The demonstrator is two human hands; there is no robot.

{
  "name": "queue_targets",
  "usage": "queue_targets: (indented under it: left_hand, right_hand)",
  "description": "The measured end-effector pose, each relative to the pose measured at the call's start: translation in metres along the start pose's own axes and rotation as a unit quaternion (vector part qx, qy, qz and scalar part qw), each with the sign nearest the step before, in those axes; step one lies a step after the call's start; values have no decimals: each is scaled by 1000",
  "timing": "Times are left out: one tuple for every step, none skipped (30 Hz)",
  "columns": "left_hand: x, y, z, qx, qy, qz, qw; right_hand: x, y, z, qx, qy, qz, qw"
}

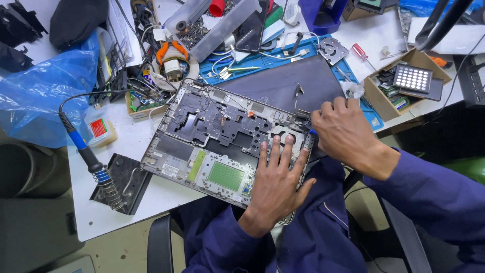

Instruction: Using pliers to remove small plastic components and tabs from a laptop chassis during disassembly.

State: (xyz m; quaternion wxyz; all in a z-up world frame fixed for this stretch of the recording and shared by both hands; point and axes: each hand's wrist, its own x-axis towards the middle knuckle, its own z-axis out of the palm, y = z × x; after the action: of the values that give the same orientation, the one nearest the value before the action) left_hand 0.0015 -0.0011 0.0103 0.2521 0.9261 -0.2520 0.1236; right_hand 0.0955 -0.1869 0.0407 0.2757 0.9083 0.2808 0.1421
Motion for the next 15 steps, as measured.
queue_targets:
  left_hand:
    - [0,0,0,0,0,0,1000]
    - [0,0,0,1,-1,0,1000]
    - [1,0,0,2,-2,1,1000]
    - [1,1,0,2,-2,2,1000]
    - [1,1,-1,2,-3,3,1000]
    - [0,1,-2,4,-4,2,1000]
    - [1,0,-2,5,-4,3,1000]
    - [1,0,-2,0,-2,2,1000]
    - [1,0,-2,-4,-1,2,1000]
    - [-2,-1,0,-3,-1,2,1000]
    - [-4,-3,3,32,-11,12,999]
    - [-6,-4,7,68,-19,18,997]
    - [-4,-5,4,68,-17,13,997]
    - [-6,-3,2,56,-15,18,998]
    - [-6,-3,2,44,-13,23,999]
  right_hand:
    - [2,0,0,0,0,0,1000]
    - [4,1,0,-2,-3,-6,1000]
    - [7,1,0,-4,-6,-13,1000]
    - [9,2,2,-4,-6,-11,1000]
    - [11,3,4,-3,-15,-12,1000]
    - [14,4,7,-1,-24,-13,1000]
    - [13,4,5,-1,-23,-12,1000]
    - [11,3,3,1,-20,-12,1000]
    - [10,3,2,2,-17,-11,1000]
    - [5,1,-2,3,-16,-12,1000]
    - [0,-2,-5,-15,-49,-2,999]
    - [-3,-3,-7,-34,-81,2,996]
    - [-5,-4,-12,-34,-79,-3,996]
    - [-11,-7,-17,-54,-47,13,997]
    - [-16,-10,-18,-73,-16,28,997]
